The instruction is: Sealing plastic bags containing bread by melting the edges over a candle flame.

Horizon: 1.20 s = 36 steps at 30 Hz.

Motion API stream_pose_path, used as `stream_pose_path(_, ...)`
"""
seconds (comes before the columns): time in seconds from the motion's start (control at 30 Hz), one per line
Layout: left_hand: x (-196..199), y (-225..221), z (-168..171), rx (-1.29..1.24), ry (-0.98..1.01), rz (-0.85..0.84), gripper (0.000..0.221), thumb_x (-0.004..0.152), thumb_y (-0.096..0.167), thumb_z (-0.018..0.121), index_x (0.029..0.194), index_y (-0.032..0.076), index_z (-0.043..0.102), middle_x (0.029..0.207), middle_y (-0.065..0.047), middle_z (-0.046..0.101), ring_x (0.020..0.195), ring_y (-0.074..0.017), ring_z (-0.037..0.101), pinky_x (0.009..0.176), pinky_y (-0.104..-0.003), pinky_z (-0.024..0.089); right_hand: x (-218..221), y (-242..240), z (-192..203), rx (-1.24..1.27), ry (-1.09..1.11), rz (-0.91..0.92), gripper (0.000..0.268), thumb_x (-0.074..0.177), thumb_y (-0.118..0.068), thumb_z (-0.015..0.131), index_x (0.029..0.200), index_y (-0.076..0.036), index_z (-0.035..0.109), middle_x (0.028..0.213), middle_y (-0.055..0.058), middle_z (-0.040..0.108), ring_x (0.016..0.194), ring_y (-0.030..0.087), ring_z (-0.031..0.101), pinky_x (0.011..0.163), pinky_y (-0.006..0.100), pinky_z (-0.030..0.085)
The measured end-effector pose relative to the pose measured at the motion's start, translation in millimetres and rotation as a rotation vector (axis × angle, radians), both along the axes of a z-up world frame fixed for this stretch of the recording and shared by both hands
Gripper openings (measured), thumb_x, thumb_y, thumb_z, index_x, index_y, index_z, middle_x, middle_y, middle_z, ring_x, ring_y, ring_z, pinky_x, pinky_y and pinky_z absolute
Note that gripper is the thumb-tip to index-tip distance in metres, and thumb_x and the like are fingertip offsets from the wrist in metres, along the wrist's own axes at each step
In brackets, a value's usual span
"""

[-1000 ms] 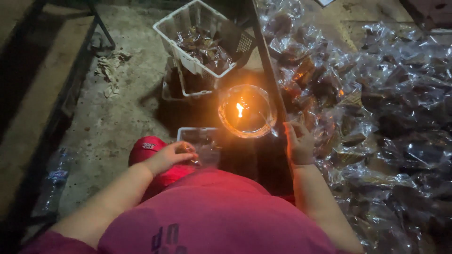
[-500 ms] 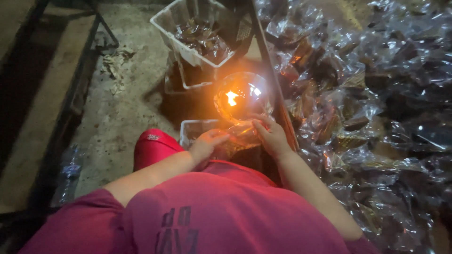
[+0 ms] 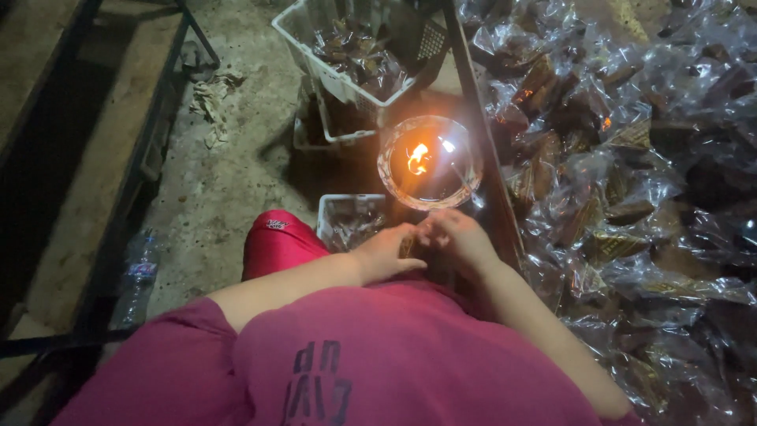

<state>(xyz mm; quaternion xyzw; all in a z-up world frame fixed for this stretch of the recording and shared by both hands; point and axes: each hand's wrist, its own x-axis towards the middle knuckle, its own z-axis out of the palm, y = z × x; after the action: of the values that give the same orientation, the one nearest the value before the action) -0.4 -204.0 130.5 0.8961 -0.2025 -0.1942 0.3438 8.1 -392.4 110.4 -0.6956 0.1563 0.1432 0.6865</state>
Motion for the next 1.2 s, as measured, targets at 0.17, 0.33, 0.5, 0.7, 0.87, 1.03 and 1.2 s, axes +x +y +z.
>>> stream_pose_path(0.17, 13.2, -2.5, -79.9, -0.535, 0.485, 0.308, 0.036, 0.088, 0.044, 0.078, 0.107, 0.014, 0.072, 0.084, -0.009, 0.073, 0.076, -0.0224, 0.071, 0.068, -0.033, 0.059, 14.2, -24.4, -3.9, 0.286, -0.212, -0.333, 0.014, 0.101, -0.024, 0.068, 0.108, -0.014, 0.061, 0.107, -0.002, 0.064, 0.102, 0.012, 0.065, 0.092, 0.021, 0.053)
stream_pose_path(0.33, 40.4, -4.7, -45.3, -0.842, 0.814, 0.499, 0.059, 0.092, 0.057, 0.072, 0.116, 0.004, 0.068, 0.078, -0.012, 0.069, 0.059, -0.0194, 0.068, 0.053, -0.027, 0.057, 9.9, -23.1, -9.3, 0.12, -0.283, -0.186, 0.016, 0.099, -0.019, 0.072, 0.112, -0.009, 0.069, 0.109, 0.004, 0.065, 0.103, 0.015, 0.066, 0.097, 0.031, 0.055)
stream_pose_path(0.5, 47.2, -9.2, -57.3, -0.826, 0.846, 0.47, 0.068, 0.095, 0.066, 0.064, 0.123, 0.004, 0.065, 0.086, -0.013, 0.068, 0.064, -0.022, 0.069, 0.056, -0.028, 0.057, 15.4, -30.2, -18.1, 0.011, -0.335, -0.131, 0.025, 0.1, -0.023, 0.071, 0.117, -0.005, 0.072, 0.114, 0.011, 0.069, 0.102, 0.021, 0.067, 0.094, 0.034, 0.056)
stream_pose_path(0.7, 19.6, -18.2, 9.1, -0.787, 0.798, 0.309, 0.064, 0.106, 0.049, 0.05, 0.138, -0.006, 0.059, 0.107, -0.012, 0.065, 0.093, -0.0101, 0.068, 0.083, -0.012, 0.05, -13.2, -1.1, 35.0, 0.238, -0.039, -0.042, 0.051, 0.099, -0.033, 0.068, 0.138, -0.002, 0.06, 0.134, 0.012, 0.062, 0.108, 0.022, 0.061, 0.095, 0.037, 0.053)
stream_pose_path(0.87, 12.9, 7.6, -48.0, -0.892, 0.612, 0.511, 0.058, 0.088, 0.009, 0.083, 0.137, 0.008, 0.052, 0.119, -0.016, 0.069, 0.105, -0.0265, 0.07, 0.091, -0.04, 0.062, -13.0, -7.7, 29.4, 0.248, 0.067, 0.002, 0.039, 0.094, -0.025, 0.078, 0.121, 0.002, 0.069, 0.105, 0.018, 0.072, 0.092, 0.025, 0.071, 0.084, 0.043, 0.06)
stream_pose_path(1.03, 6.8, 7.3, -80.4, -0.947, 0.642, 0.493, 0.048, 0.09, 0.009, 0.08, 0.128, 0.01, 0.052, 0.114, -0.012, 0.068, 0.096, -0.0213, 0.069, 0.081, -0.042, 0.066, -9.3, -11.2, -4.1, -0.118, 0.059, 0.303, 0.039, 0.094, -0.043, 0.073, 0.099, -0.005, 0.075, 0.088, 0.011, 0.07, 0.085, 0.021, 0.066, 0.076, 0.039, 0.055)
stream_pose_path(1.2, -19.4, 15.5, -8.9, -0.764, 0.777, 0.419, 0.038, 0.095, 0.024, 0.073, 0.128, 0.013, 0.057, 0.103, -0.011, 0.065, 0.065, -0.03, 0.075, 0.039, -0.027, 0.057, 1.8, -33.4, 6.8, -0.609, -0.267, 0.163, 0.034, 0.092, -0.047, 0.071, 0.097, -0.015, 0.08, 0.102, 0.013, 0.077, 0.109, 0.034, 0.07, 0.09, 0.046, 0.055)
